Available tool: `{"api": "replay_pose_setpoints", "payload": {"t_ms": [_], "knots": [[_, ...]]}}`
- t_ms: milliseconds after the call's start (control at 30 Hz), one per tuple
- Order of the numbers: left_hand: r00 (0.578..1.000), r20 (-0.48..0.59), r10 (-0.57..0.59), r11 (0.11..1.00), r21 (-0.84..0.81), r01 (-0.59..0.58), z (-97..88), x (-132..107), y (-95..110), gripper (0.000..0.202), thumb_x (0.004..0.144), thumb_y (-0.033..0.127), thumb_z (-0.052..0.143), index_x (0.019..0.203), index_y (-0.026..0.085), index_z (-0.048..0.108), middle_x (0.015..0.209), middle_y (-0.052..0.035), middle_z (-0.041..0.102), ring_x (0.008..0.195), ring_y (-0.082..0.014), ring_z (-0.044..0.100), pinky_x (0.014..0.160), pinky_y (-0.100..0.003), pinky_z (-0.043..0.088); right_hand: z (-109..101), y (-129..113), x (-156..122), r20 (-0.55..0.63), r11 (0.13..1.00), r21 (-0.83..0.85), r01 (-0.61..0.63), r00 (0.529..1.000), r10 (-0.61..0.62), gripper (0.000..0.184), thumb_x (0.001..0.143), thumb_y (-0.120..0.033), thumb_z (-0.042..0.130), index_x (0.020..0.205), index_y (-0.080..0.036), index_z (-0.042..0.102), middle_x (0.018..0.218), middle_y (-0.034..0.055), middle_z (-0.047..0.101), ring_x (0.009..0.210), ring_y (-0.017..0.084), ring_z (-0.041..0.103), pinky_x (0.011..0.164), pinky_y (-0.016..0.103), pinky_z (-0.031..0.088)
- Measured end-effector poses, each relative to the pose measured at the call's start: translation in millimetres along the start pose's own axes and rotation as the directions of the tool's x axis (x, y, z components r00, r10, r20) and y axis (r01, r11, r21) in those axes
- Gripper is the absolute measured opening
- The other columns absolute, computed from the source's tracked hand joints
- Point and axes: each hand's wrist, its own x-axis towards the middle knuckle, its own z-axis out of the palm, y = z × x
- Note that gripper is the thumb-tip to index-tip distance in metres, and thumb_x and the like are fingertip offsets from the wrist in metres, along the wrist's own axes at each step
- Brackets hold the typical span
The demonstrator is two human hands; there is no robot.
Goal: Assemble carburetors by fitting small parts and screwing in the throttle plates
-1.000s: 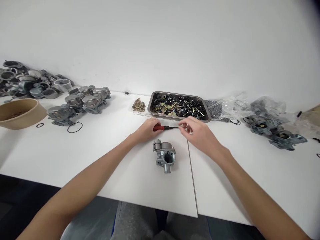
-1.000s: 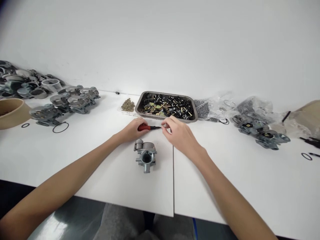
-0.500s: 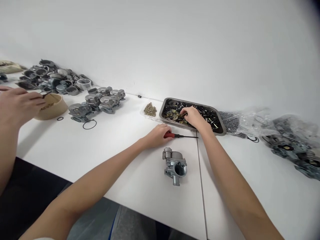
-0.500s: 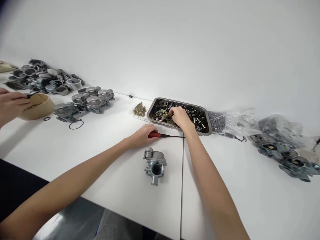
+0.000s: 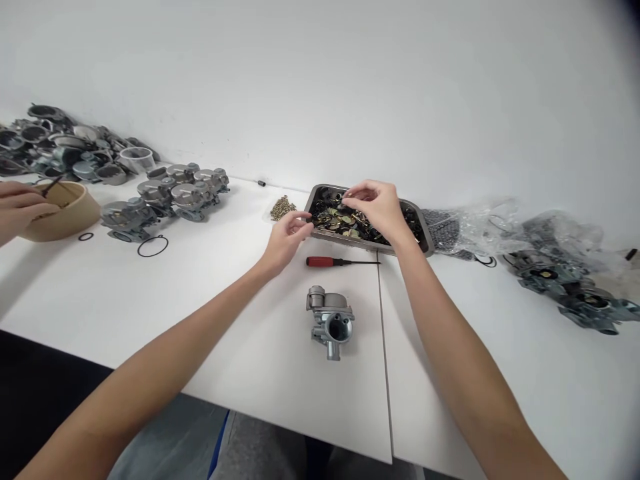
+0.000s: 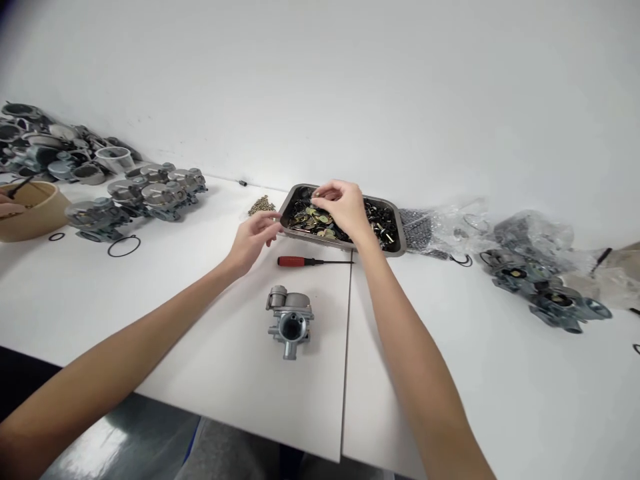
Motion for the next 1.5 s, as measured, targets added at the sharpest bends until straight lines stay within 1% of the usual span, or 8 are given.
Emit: {"api": "replay_pose_setpoints", "payload": {"t_ms": [200, 433, 633, 767, 900, 1067, 1267, 1500], "knots": [[0.976, 0.009, -0.217, 0.908, -0.364, 0.205, -4.6, 1.9, 10.0, 0.030, 0.081, 0.034, 0.070, 0.099, 0.010, 0.064, 0.079, -0.0064, 0.066, 0.055, -0.0079, 0.054, 0.052, -0.024, 0.044, 39.8, -15.2, -12.2, 0.299, 0.941, 0.331, -0.073, 0.954, -0.031, 0.021, 0.070, -0.027, 0.080, 0.085, -0.016, 0.069, 0.091, 0.0056, 0.074, 0.088, 0.017, 0.071, 0.088, 0.035, 0.059], [0.958, -0.073, -0.276, 0.794, -0.580, 0.184, -15.1, 9.2, 12.0, 0.014, 0.076, 0.011, 0.070, 0.087, 0.008, 0.063, 0.066, -0.0011, 0.060, 0.053, -0.0056, 0.053, 0.056, -0.023, 0.045, 45.0, 3.0, -11.5, 0.374, 0.954, 0.291, -0.071, 0.926, -0.045, 0.039, 0.070, -0.026, 0.080, 0.106, -0.016, 0.068, 0.115, 0.0090, 0.071, 0.097, 0.017, 0.069, 0.093, 0.034, 0.058], [0.961, -0.192, -0.200, 0.850, -0.522, 0.072, -34.8, 23.6, 11.7, 0.017, 0.073, 0.012, 0.072, 0.085, 0.009, 0.061, 0.065, -0.0019, 0.061, 0.051, -0.0074, 0.054, 0.054, -0.024, 0.044, 48.3, 29.9, 8.4, 0.179, 0.966, -0.259, -0.025, 0.981, 0.074, 0.036, 0.083, -0.026, 0.068, 0.117, -0.014, 0.067, 0.121, 0.0131, 0.067, 0.096, 0.018, 0.066, 0.094, 0.038, 0.055], [0.957, -0.211, -0.198, 0.870, -0.488, 0.072, -37.9, 25.9, 6.9, 0.019, 0.071, 0.015, 0.075, 0.083, 0.009, 0.061, 0.063, -0.0007, 0.059, 0.049, -0.0070, 0.053, 0.052, -0.024, 0.043, 70.8, 39.8, 25.8, 0.220, 0.889, -0.458, -0.005, 0.968, 0.118, 0.039, 0.077, -0.025, 0.075, 0.113, -0.009, 0.069, 0.122, 0.0193, 0.065, 0.114, 0.028, 0.061, 0.105, 0.046, 0.047], [0.961, -0.225, -0.161, 0.894, -0.445, 0.045, -36.2, 26.0, 1.1, 0.021, 0.069, 0.017, 0.077, 0.081, 0.009, 0.062, 0.062, -0.0005, 0.060, 0.048, -0.0073, 0.054, 0.049, -0.023, 0.042, 80.0, 34.6, 31.5, 0.229, 0.867, -0.499, -0.018, 0.961, 0.152, 0.036, 0.075, -0.018, 0.075, 0.110, -0.008, 0.070, 0.118, 0.0203, 0.068, 0.109, 0.029, 0.064, 0.101, 0.046, 0.048], [0.961, -0.264, -0.078, 0.927, -0.375, -0.028, -30.3, 22.2, 5.6, 0.013, 0.069, 0.014, 0.073, 0.077, 0.010, 0.063, 0.060, 0.0004, 0.060, 0.044, -0.0072, 0.052, 0.045, -0.023, 0.040, 60.6, 9.5, 9.1, 0.254, 0.888, -0.456, 0.062, 0.965, 0.063, 0.033, 0.081, -0.020, 0.070, 0.113, -0.014, 0.069, 0.118, 0.0119, 0.070, 0.108, 0.023, 0.064, 0.100, 0.039, 0.048], [0.984, -0.106, 0.143, 0.977, -0.143, -0.158, -19.3, 13.3, 5.9, 0.013, 0.074, 0.023, 0.073, 0.078, 0.012, 0.066, 0.056, 0.0010, 0.058, 0.044, -0.0065, 0.052, 0.047, -0.021, 0.042, 44.8, -12.1, -28.0, 0.343, 0.896, -0.390, 0.213, 0.936, -0.073, 0.028, 0.081, -0.015, 0.063, 0.107, -0.016, 0.071, 0.109, 0.0089, 0.071, 0.096, 0.020, 0.063, 0.091, 0.035, 0.049], [0.980, -0.074, 0.183, 0.983, -0.001, -0.183, -17.8, 8.7, 4.4, 0.016, 0.075, 0.027, 0.072, 0.083, 0.015, 0.067, 0.063, 0.0006, 0.059, 0.045, -0.0056, 0.050, 0.046, -0.021, 0.040, 45.6, -27.4, -38.5, 0.385, 0.914, -0.328, 0.240, 0.917, -0.102, 0.040, 0.080, -0.007, 0.053, 0.116, -0.019, 0.065, 0.108, 0.0067, 0.070, 0.089, 0.016, 0.062, 0.080, 0.028, 0.047]]}}
